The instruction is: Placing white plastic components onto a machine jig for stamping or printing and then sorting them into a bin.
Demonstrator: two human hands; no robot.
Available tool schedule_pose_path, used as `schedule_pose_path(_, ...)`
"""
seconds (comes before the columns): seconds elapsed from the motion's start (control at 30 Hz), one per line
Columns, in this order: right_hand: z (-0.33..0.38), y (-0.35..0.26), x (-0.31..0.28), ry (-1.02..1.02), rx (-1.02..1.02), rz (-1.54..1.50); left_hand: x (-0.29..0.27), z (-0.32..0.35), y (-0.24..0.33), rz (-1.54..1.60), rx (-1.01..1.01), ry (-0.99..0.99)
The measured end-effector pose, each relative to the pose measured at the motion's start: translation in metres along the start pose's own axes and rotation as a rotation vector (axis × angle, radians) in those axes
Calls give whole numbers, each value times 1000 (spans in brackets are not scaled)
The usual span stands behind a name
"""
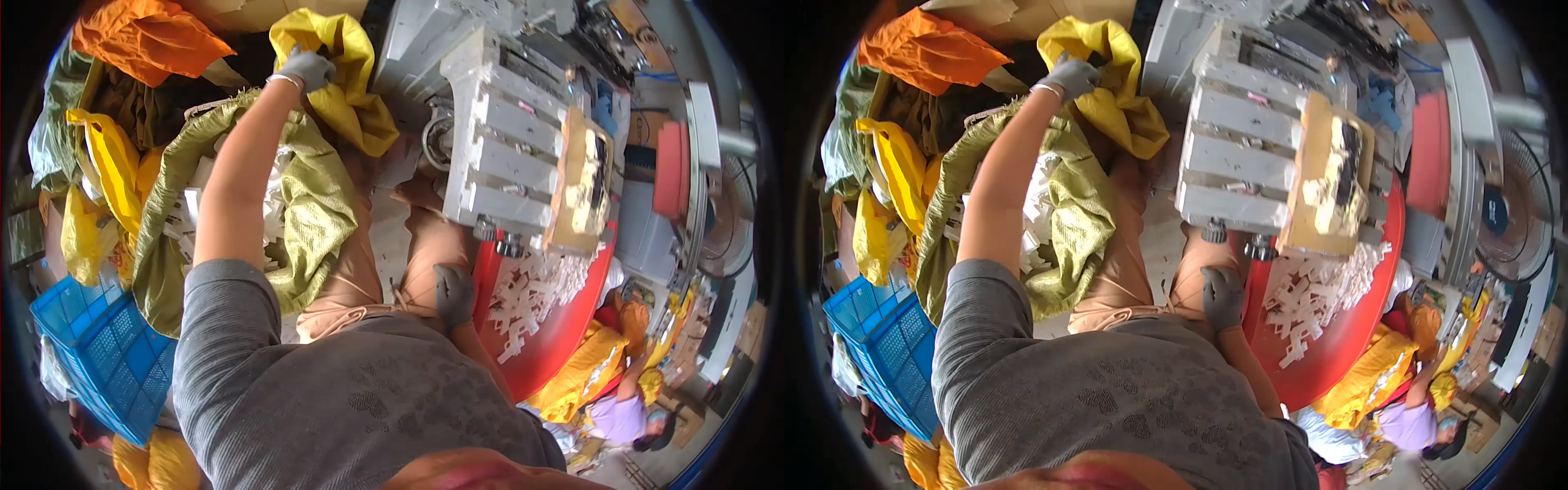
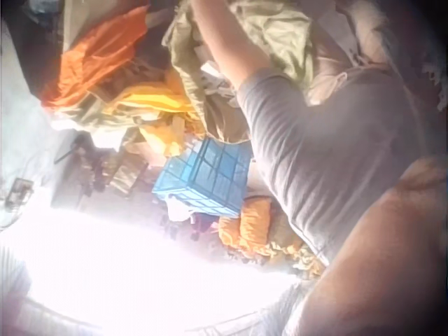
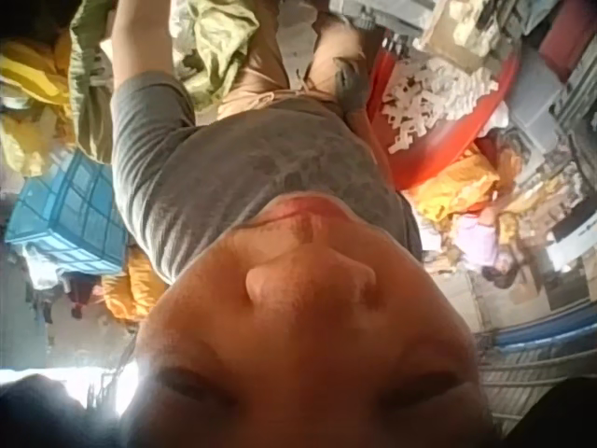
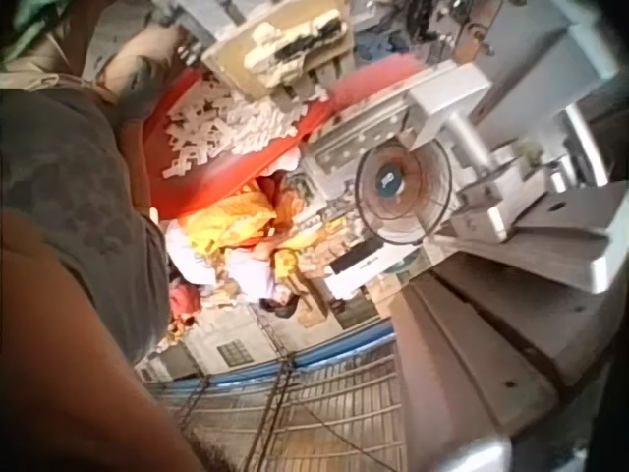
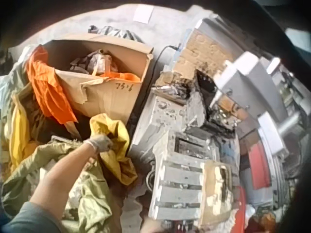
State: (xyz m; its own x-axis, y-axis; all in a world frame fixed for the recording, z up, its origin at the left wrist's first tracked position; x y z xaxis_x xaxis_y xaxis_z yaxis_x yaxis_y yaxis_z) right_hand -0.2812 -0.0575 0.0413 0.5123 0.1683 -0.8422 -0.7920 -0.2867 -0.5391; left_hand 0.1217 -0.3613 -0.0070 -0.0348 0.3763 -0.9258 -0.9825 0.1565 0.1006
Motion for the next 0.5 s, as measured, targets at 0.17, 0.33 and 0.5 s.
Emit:
schedule_pose_path(0.17,9,4,-4,31,-42,-7,-45,34,-18,-65,203,321)
schedule_pose_path(0.33,22,14,10,18,-90,75,-5,81,-72,242,43,361)
schedule_pose_path(0.5,36,13,-46,56,-117,-97,-25,149,-25,421,-40,473)
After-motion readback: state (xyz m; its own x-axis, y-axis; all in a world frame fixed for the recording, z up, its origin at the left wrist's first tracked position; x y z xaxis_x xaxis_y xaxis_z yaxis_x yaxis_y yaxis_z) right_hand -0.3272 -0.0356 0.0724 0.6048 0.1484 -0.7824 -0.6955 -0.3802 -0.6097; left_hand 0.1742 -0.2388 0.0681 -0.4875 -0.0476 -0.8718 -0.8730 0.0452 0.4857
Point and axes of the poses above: each hand's wrist, its own z-axis away from the middle knuckle, its own x-axis out of the palm, y = z × x, the point moved 6 cm from there along -z, towards the middle knuckle, and after that the axes turned 3 degrees about -x, right-handed, at the moved point
